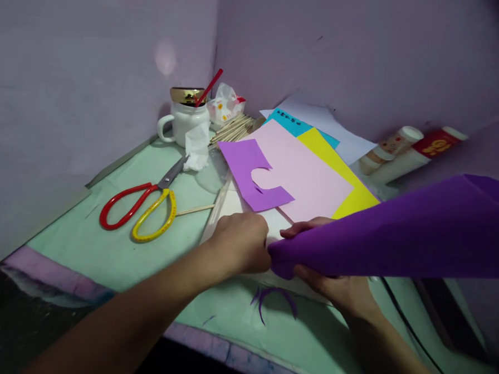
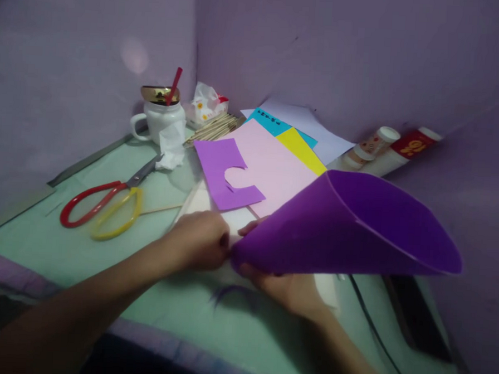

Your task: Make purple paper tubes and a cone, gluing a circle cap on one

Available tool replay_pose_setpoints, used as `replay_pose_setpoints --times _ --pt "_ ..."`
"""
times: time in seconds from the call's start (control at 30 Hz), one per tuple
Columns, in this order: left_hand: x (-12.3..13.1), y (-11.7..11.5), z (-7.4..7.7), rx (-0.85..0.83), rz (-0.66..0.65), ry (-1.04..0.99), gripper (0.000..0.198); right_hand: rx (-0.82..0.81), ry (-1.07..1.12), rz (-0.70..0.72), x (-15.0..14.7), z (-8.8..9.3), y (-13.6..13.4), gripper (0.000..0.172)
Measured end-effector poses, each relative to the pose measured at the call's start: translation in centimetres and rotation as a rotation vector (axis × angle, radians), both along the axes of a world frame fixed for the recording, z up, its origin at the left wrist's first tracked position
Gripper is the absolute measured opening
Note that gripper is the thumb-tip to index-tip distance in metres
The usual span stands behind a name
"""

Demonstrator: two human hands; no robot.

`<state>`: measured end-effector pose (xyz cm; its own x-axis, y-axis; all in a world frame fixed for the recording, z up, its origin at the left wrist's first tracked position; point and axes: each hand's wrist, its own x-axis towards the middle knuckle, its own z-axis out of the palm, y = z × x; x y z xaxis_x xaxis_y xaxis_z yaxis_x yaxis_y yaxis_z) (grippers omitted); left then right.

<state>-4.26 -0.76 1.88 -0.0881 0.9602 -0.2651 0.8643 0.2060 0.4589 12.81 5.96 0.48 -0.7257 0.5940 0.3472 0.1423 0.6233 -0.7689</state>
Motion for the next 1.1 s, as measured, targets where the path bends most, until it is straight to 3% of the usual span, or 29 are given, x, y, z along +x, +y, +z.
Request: replay_pose_setpoints --times 0.27,0.53,1.1 --pt "0.1 0.2 -0.4 -0.021 0.040 0.047 0.019 -0.094 0.039 0.065 0.7 -0.2 0.1 0.040" --pt "-0.6 0.5 0.0 -0.069 0.032 -0.038 0.024 -0.161 0.186 -0.058 0.9 -1.3 0.5 0.045" --pt "-0.1 1.4 -0.3 -0.109 0.022 0.030 0.028 -0.086 -0.021 -0.090 -0.2 0.0 -0.3 0.035"
